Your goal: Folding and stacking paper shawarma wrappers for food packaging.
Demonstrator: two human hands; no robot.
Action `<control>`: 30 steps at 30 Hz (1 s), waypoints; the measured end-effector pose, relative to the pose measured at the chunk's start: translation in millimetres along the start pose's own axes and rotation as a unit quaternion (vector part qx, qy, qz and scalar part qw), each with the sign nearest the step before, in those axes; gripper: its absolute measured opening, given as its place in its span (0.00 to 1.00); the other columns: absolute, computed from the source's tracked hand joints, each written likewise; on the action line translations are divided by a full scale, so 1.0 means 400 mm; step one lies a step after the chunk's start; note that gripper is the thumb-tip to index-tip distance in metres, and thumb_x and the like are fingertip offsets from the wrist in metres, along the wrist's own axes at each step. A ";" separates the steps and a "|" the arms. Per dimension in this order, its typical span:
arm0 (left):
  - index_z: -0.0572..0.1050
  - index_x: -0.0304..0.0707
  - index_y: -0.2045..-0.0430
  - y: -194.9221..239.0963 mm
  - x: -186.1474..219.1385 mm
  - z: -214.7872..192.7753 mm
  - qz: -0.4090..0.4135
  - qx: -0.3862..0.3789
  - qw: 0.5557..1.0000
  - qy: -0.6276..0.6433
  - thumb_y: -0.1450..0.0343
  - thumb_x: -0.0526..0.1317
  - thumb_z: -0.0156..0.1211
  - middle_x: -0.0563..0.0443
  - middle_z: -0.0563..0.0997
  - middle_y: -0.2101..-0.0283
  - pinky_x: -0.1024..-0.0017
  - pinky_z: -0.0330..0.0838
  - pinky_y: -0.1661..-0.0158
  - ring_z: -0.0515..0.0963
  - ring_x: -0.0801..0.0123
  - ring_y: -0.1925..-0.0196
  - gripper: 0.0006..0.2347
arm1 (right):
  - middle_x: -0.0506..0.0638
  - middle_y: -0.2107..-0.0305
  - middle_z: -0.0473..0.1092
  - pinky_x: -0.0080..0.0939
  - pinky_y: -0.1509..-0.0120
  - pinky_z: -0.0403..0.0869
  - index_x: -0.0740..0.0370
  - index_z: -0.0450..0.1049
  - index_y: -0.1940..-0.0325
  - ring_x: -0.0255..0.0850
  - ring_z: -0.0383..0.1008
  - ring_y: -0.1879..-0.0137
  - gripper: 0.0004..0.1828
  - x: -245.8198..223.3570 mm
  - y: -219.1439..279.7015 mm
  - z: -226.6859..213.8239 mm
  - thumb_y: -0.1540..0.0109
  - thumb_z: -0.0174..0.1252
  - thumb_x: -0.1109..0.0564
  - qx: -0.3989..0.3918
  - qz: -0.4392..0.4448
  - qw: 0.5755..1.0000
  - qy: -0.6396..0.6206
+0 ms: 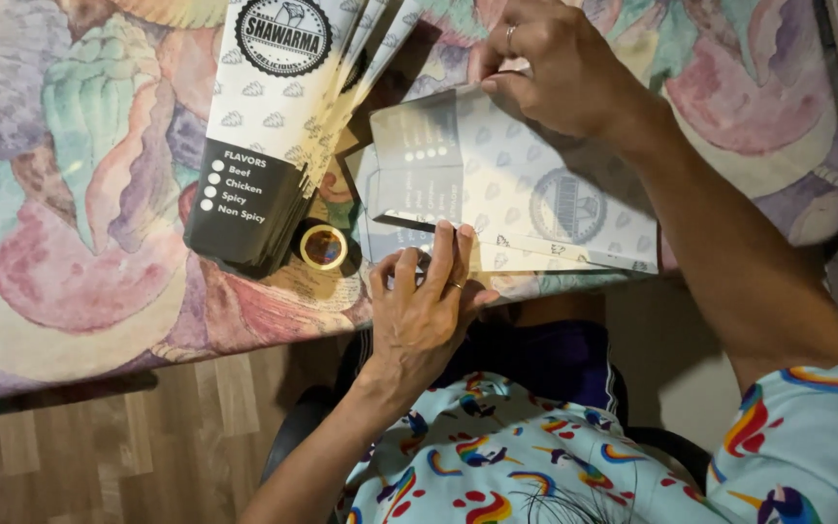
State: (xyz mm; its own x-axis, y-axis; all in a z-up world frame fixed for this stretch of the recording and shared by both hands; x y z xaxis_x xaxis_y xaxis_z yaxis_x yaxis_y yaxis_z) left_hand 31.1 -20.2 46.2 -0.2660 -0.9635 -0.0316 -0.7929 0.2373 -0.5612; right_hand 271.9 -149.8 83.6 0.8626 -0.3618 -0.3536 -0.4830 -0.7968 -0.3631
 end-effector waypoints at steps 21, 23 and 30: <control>0.80 0.36 0.54 0.019 0.008 0.028 -0.010 0.074 0.996 0.049 0.24 0.56 0.53 0.41 0.78 0.45 0.53 0.70 0.50 0.75 0.51 0.53 0.22 | 0.59 0.57 0.81 0.52 0.56 0.78 0.67 0.82 0.66 0.61 0.80 0.45 0.03 -0.365 0.231 0.070 0.37 0.68 0.66 0.185 -0.051 0.970 0.147; 0.80 0.35 0.52 0.022 0.009 0.033 -0.008 0.075 0.996 0.048 0.24 0.57 0.54 0.41 0.78 0.45 0.53 0.71 0.50 0.75 0.51 0.53 0.22 | 0.59 0.56 0.81 0.53 0.55 0.78 0.68 0.82 0.65 0.61 0.80 0.44 0.03 -0.359 0.233 0.068 0.38 0.69 0.66 0.181 -0.038 0.975 0.121; 0.79 0.33 0.51 0.014 0.007 0.022 -0.002 0.085 0.995 0.046 0.24 0.56 0.55 0.39 0.78 0.47 0.55 0.71 0.51 0.76 0.52 0.54 0.23 | 0.60 0.59 0.81 0.57 0.50 0.79 0.69 0.83 0.63 0.63 0.81 0.48 0.01 -0.344 0.246 0.066 0.38 0.69 0.66 0.200 0.001 0.980 0.015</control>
State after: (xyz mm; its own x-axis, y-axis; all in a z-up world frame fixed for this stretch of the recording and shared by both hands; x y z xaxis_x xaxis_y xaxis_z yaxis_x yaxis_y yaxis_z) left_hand 30.7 -22.7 35.7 -0.3176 -0.9473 0.0418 -0.6922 0.2016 -0.6929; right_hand 101.5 -165.8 73.9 0.8630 -0.3821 -0.3305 -0.4993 -0.5447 -0.6738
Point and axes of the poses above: each hand's wrist, its own y-axis away from the middle knuckle, its own z-axis out of the palm, x = y × z, the point moved 4 cm from there along -y, towards the middle knuckle
